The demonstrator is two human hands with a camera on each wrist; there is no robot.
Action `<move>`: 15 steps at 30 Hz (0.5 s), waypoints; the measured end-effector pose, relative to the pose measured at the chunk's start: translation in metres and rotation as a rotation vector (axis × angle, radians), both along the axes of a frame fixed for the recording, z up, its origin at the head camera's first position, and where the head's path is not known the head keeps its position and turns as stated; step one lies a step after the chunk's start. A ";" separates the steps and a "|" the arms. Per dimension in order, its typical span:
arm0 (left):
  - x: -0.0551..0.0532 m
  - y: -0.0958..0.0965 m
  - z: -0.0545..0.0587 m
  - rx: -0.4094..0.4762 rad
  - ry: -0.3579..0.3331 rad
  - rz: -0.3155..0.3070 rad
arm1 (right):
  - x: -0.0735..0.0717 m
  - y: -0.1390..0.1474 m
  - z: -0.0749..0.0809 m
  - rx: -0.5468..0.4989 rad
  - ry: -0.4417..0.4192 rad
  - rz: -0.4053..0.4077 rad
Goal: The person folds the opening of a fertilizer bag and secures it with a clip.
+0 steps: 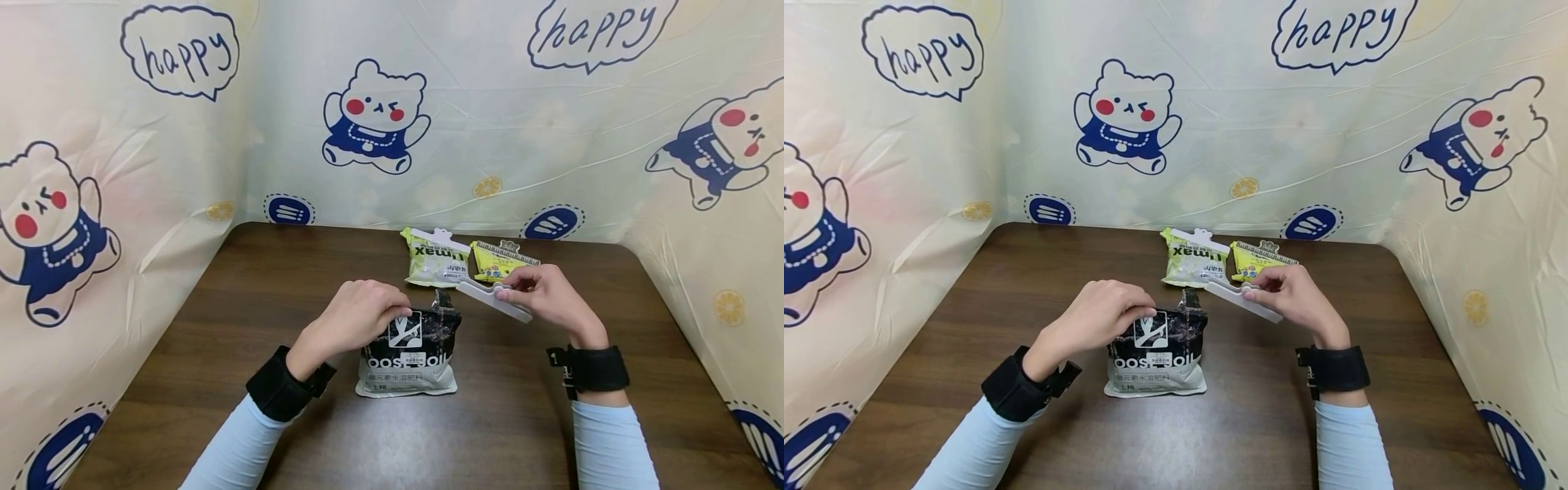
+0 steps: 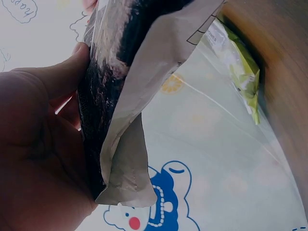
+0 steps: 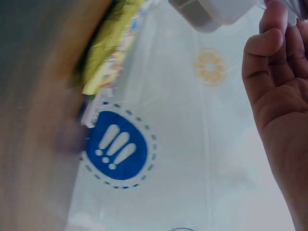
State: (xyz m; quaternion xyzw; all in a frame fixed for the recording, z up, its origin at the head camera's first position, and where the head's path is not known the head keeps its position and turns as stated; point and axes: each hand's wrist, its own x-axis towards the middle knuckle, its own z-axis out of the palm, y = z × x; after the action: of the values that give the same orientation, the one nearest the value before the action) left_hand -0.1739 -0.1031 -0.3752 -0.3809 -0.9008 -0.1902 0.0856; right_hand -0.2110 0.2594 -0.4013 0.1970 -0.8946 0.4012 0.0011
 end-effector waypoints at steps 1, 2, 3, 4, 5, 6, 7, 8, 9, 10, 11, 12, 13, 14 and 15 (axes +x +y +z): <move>0.000 0.000 0.000 0.000 0.000 0.001 | 0.002 -0.001 0.002 -0.004 0.015 0.005; 0.000 0.000 0.000 0.000 -0.001 0.001 | 0.003 -0.003 0.005 -0.011 0.027 0.011; 0.000 0.000 0.000 0.000 0.000 0.002 | 0.005 -0.005 0.007 -0.017 0.038 0.018; 0.000 0.000 -0.001 -0.001 0.002 0.004 | 0.007 -0.007 0.010 -0.023 0.049 0.027; 0.000 0.000 -0.001 0.000 0.004 0.005 | 0.008 -0.009 0.012 -0.030 0.058 0.038; -0.001 0.000 -0.001 0.000 0.005 0.007 | 0.010 -0.012 0.015 -0.038 0.066 0.052; -0.001 0.000 -0.002 0.000 0.006 0.008 | 0.011 -0.015 0.017 -0.046 0.070 0.067; -0.001 0.000 -0.002 -0.001 0.006 0.009 | 0.012 -0.017 0.019 -0.051 0.074 0.084; 0.000 0.000 -0.002 -0.002 0.006 0.011 | 0.013 -0.020 0.020 -0.058 0.078 0.103; 0.000 0.000 -0.002 -0.003 0.005 0.012 | 0.014 -0.023 0.021 -0.063 0.082 0.121; 0.000 0.000 -0.002 -0.004 0.004 0.014 | 0.015 -0.025 0.021 -0.066 0.086 0.141; 0.000 0.001 -0.002 -0.005 0.003 0.014 | 0.015 -0.027 0.022 -0.066 0.091 0.156; 0.000 0.001 -0.002 -0.006 0.005 0.015 | 0.016 -0.029 0.022 -0.063 0.098 0.170; 0.000 0.001 -0.001 -0.005 0.006 0.015 | 0.016 -0.032 0.022 -0.059 0.105 0.183; 0.001 0.002 -0.001 -0.004 0.009 0.013 | 0.016 -0.033 0.022 -0.056 0.110 0.195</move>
State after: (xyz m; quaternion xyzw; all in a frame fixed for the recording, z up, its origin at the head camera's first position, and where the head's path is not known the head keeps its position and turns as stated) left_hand -0.1730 -0.1011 -0.3762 -0.3760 -0.9033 -0.1859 0.0901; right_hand -0.1946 0.2259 -0.3789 0.3046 -0.8582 0.4128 0.0169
